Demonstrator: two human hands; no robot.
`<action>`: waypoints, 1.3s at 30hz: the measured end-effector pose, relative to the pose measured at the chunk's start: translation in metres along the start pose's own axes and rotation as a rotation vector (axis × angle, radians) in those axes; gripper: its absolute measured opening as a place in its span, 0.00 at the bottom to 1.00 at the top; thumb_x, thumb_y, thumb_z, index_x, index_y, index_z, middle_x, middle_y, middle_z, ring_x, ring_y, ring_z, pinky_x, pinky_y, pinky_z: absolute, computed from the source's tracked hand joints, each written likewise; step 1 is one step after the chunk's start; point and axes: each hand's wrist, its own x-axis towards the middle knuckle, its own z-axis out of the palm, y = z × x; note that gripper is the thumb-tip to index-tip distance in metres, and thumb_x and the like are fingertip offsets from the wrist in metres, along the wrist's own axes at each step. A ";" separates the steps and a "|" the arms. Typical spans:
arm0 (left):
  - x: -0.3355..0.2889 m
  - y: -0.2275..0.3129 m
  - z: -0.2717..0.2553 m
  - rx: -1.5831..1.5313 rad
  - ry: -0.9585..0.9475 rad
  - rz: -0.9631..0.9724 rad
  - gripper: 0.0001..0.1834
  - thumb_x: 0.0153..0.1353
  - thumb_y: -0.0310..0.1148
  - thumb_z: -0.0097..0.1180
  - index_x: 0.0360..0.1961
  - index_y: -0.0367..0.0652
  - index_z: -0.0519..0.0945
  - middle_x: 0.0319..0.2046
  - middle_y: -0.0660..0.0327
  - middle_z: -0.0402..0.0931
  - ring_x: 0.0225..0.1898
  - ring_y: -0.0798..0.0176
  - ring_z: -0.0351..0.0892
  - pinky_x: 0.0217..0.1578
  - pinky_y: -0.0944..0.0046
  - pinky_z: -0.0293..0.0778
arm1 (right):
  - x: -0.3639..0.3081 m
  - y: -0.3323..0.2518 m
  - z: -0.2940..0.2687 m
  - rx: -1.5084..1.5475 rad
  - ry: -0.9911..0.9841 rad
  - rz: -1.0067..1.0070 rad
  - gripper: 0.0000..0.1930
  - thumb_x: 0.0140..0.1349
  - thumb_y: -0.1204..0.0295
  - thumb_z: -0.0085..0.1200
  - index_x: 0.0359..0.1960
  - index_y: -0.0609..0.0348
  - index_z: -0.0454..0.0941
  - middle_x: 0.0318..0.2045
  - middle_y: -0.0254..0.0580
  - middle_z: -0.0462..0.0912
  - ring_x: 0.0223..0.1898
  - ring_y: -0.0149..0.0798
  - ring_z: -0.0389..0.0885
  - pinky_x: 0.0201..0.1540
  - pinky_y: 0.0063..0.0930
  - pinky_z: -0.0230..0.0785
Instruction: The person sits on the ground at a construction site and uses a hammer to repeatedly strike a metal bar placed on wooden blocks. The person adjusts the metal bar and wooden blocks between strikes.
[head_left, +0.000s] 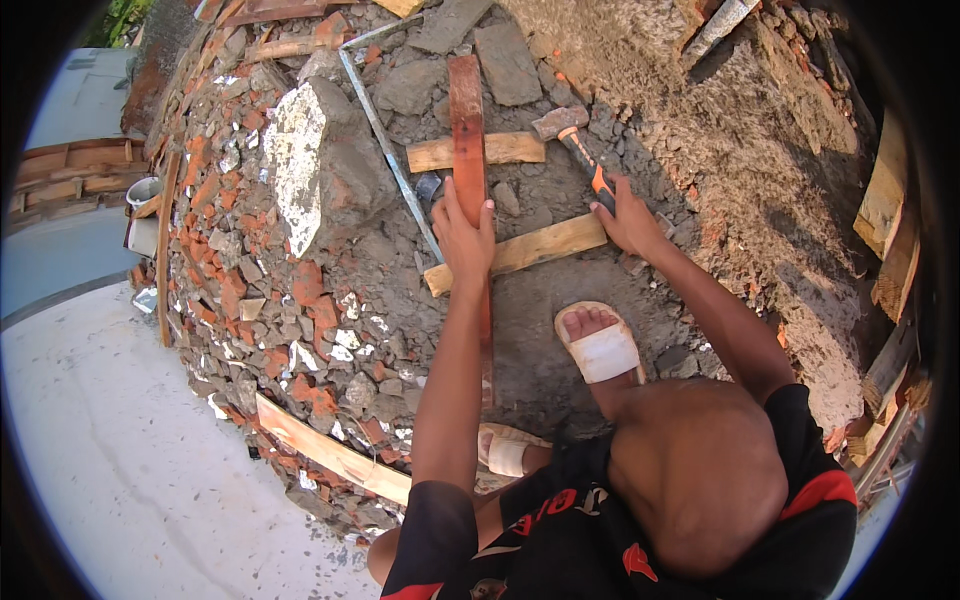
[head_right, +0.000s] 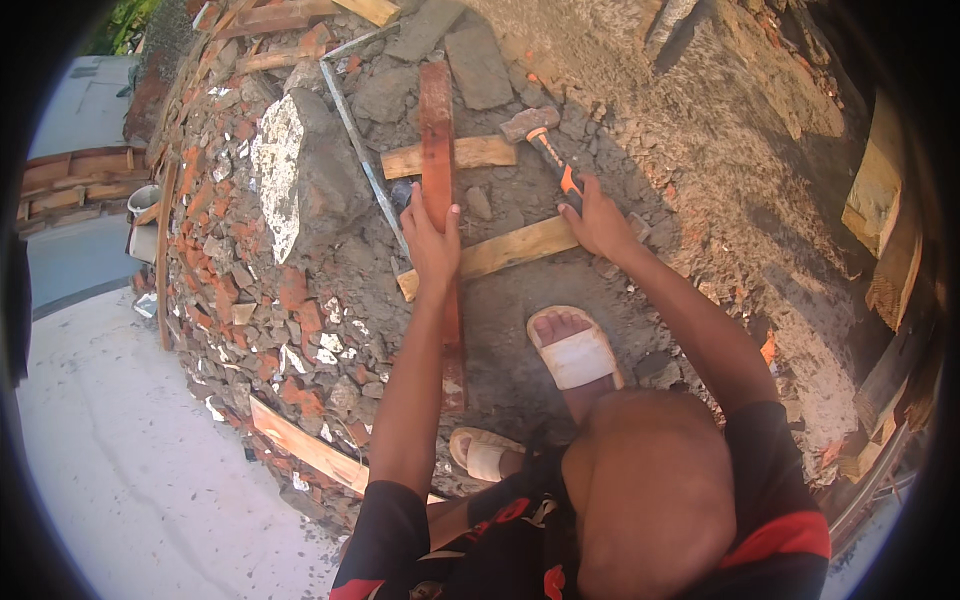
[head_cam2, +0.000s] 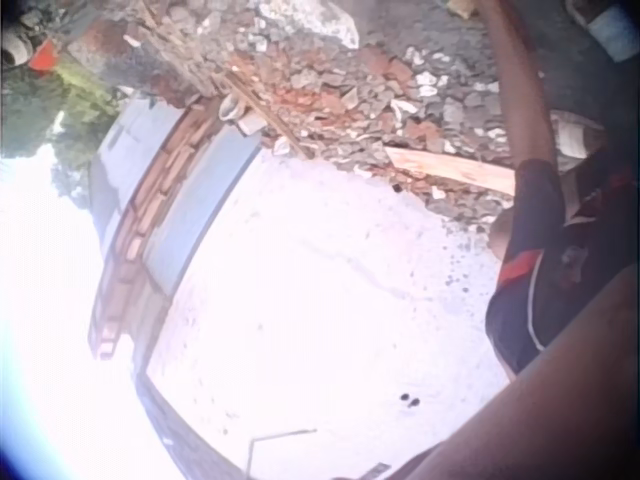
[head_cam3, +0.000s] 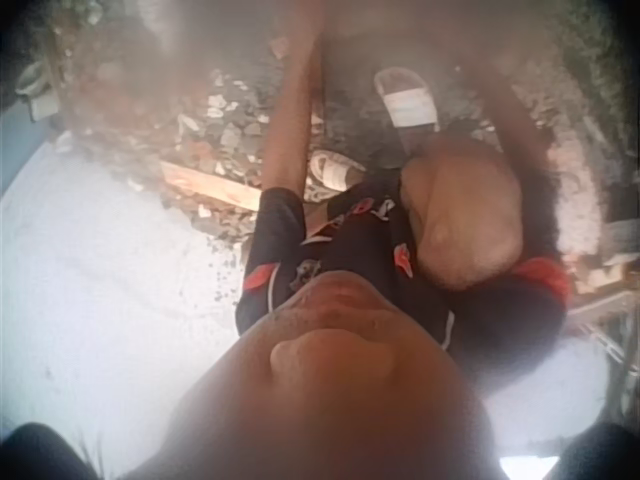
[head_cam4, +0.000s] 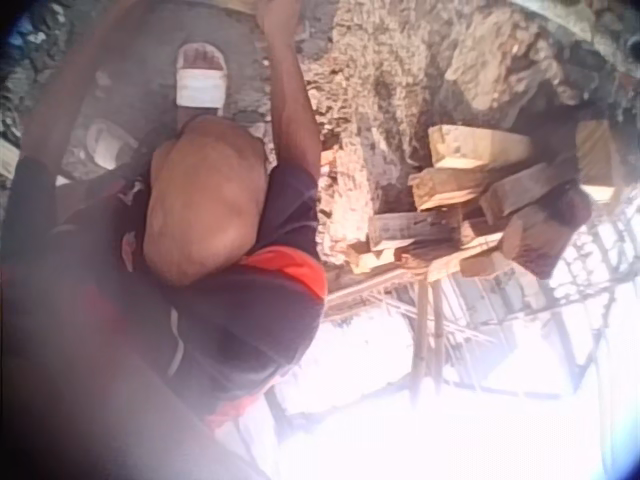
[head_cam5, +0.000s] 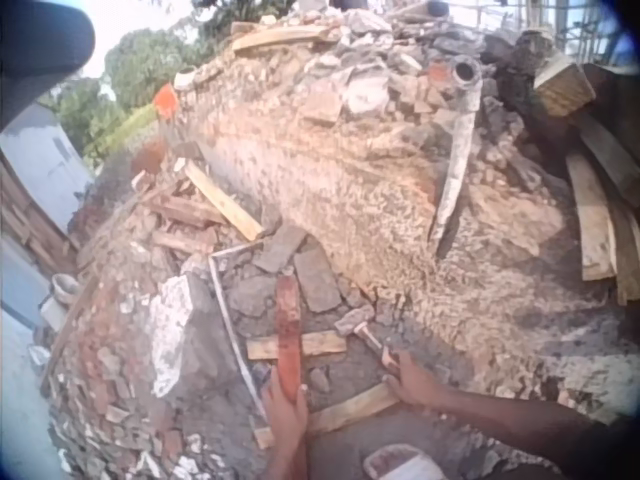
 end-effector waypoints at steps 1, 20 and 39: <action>0.001 0.003 0.002 0.025 -0.016 -0.033 0.38 0.65 0.47 0.62 0.72 0.43 0.66 0.55 0.43 0.71 0.55 0.37 0.72 0.57 0.45 0.70 | 0.003 0.001 -0.001 -0.032 -0.025 0.029 0.31 0.70 0.61 0.54 0.66 0.68 0.57 0.48 0.72 0.81 0.52 0.70 0.80 0.54 0.55 0.72; 0.006 0.014 0.008 0.159 0.034 -0.088 0.35 0.60 0.45 0.64 0.67 0.47 0.71 0.52 0.53 0.71 0.50 0.47 0.73 0.51 0.48 0.72 | 0.078 -0.015 -0.041 1.498 -0.737 0.588 0.20 0.77 0.54 0.47 0.56 0.58 0.72 0.26 0.29 0.75 0.19 0.21 0.70 0.21 0.20 0.69; 0.006 0.012 0.017 0.125 0.051 -0.113 0.35 0.60 0.45 0.64 0.68 0.52 0.72 0.51 0.57 0.74 0.49 0.48 0.77 0.50 0.48 0.73 | 0.063 -0.103 -0.004 0.062 0.174 -0.458 0.28 0.75 0.47 0.45 0.47 0.67 0.73 0.19 0.49 0.79 0.25 0.50 0.82 0.31 0.44 0.72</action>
